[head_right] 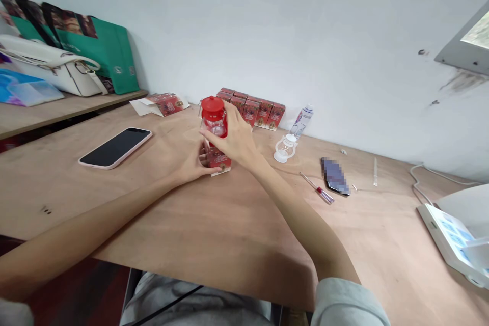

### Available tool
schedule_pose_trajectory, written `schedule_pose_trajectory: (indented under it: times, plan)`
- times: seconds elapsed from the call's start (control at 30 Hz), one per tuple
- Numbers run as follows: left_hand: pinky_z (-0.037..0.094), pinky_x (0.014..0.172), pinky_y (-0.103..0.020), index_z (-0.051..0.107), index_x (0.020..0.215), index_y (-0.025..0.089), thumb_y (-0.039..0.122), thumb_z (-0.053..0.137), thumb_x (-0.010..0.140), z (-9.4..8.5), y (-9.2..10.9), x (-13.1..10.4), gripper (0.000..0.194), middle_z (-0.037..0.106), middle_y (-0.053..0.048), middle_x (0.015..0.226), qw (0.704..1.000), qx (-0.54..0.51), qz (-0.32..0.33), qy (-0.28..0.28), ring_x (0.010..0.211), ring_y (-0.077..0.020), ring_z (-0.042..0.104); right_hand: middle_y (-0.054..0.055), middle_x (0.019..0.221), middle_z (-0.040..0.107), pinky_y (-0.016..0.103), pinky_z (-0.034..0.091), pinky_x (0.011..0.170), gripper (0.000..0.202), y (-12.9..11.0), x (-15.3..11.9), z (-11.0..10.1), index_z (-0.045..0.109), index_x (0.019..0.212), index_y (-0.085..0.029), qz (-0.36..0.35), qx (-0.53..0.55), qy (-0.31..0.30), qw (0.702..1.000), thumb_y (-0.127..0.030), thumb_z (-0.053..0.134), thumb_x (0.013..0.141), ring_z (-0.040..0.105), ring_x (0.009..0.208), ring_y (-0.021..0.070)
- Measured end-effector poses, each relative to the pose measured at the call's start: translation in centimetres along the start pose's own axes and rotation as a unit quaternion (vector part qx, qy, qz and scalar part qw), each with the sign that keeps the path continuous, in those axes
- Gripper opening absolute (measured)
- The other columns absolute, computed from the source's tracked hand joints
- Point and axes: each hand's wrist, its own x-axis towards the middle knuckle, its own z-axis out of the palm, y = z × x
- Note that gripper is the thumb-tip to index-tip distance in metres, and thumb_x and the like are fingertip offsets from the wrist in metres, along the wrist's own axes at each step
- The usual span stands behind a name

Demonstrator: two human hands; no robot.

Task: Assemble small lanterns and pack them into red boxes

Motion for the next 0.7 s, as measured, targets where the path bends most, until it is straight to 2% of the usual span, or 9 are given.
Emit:
schedule_pose_trajectory:
  times: [0.17, 0.23, 0.37, 0.5, 0.6, 0.7]
  plan:
    - [0.050, 0.092, -0.051, 0.032, 0.117, 0.021, 0.021, 0.081, 0.051, -0.1, 0.0, 0.1, 0.082, 0.051, -0.013, 0.124, 1.000, -0.022, -0.021, 0.003, 0.113, -0.0297, 0.055, 0.008, 0.141, 0.035, 0.052, 0.039, 0.101, 0.079, -0.2, 0.4, 0.1, 0.016, 0.137, -0.031, 0.040, 0.111, -0.001, 0.993, -0.047, 0.062, 0.076, 0.044, 0.123, 0.0282]
    - [0.049, 0.093, -0.051, 0.033, 0.117, 0.020, 0.021, 0.082, 0.051, -0.1, 0.1, 0.1, 0.082, 0.051, -0.014, 0.125, 1.000, -0.019, -0.020, -0.003, 0.114, -0.0295, 0.054, 0.007, 0.142, 0.035, 0.051, 0.039, 0.101, 0.079, 0.7, 0.4, -0.1, 0.019, 0.136, -0.032, 0.055, 0.152, -0.010, 0.987, -0.045, 0.066, 0.073, 0.046, 0.122, 0.0269]
    - [0.051, 0.091, -0.049, 0.036, 0.116, 0.020, 0.021, 0.082, 0.052, 0.0, 0.7, -0.1, 0.079, 0.053, -0.013, 0.123, 1.000, 0.010, -0.021, -0.008, 0.111, -0.0278, 0.056, 0.004, 0.132, 0.047, 0.050, 0.042, 0.100, 0.071, 3.0, 0.4, -0.6, 0.032, 0.128, -0.031, 0.090, 0.225, -0.062, 0.968, -0.043, 0.070, 0.069, 0.050, 0.117, 0.0251]
    - [0.052, 0.090, -0.046, 0.035, 0.118, 0.021, 0.022, 0.081, 0.052, 0.1, 1.2, -0.4, 0.081, 0.053, -0.013, 0.123, 0.999, 0.032, -0.022, -0.004, 0.110, -0.0271, 0.057, 0.005, 0.126, 0.052, 0.049, 0.048, 0.092, 0.078, 4.7, 0.9, -1.1, 0.035, 0.126, -0.030, 0.124, 0.281, -0.117, 0.944, -0.043, 0.075, 0.061, 0.055, 0.109, 0.0258]
    - [0.052, 0.091, -0.046, 0.033, 0.120, 0.020, 0.022, 0.082, 0.052, 0.1, 1.3, -0.4, 0.084, 0.051, -0.014, 0.125, 0.999, 0.034, -0.027, -0.004, 0.112, -0.0277, 0.056, 0.005, 0.130, 0.048, 0.048, 0.049, 0.091, 0.079, 5.0, 1.2, -1.5, 0.037, 0.125, -0.031, 0.117, 0.309, -0.158, 0.931, -0.043, 0.077, 0.058, 0.054, 0.110, 0.0260]
    - [0.051, 0.092, -0.047, 0.034, 0.120, 0.020, 0.023, 0.082, 0.052, 0.1, 1.1, -0.4, 0.084, 0.051, -0.014, 0.125, 0.999, 0.035, -0.027, -0.003, 0.113, -0.0282, 0.055, 0.005, 0.133, 0.044, 0.047, 0.045, 0.096, 0.076, 4.5, 1.2, -1.7, 0.037, 0.124, -0.030, 0.120, 0.278, -0.152, 0.941, -0.040, 0.076, 0.059, 0.048, 0.118, 0.0258]
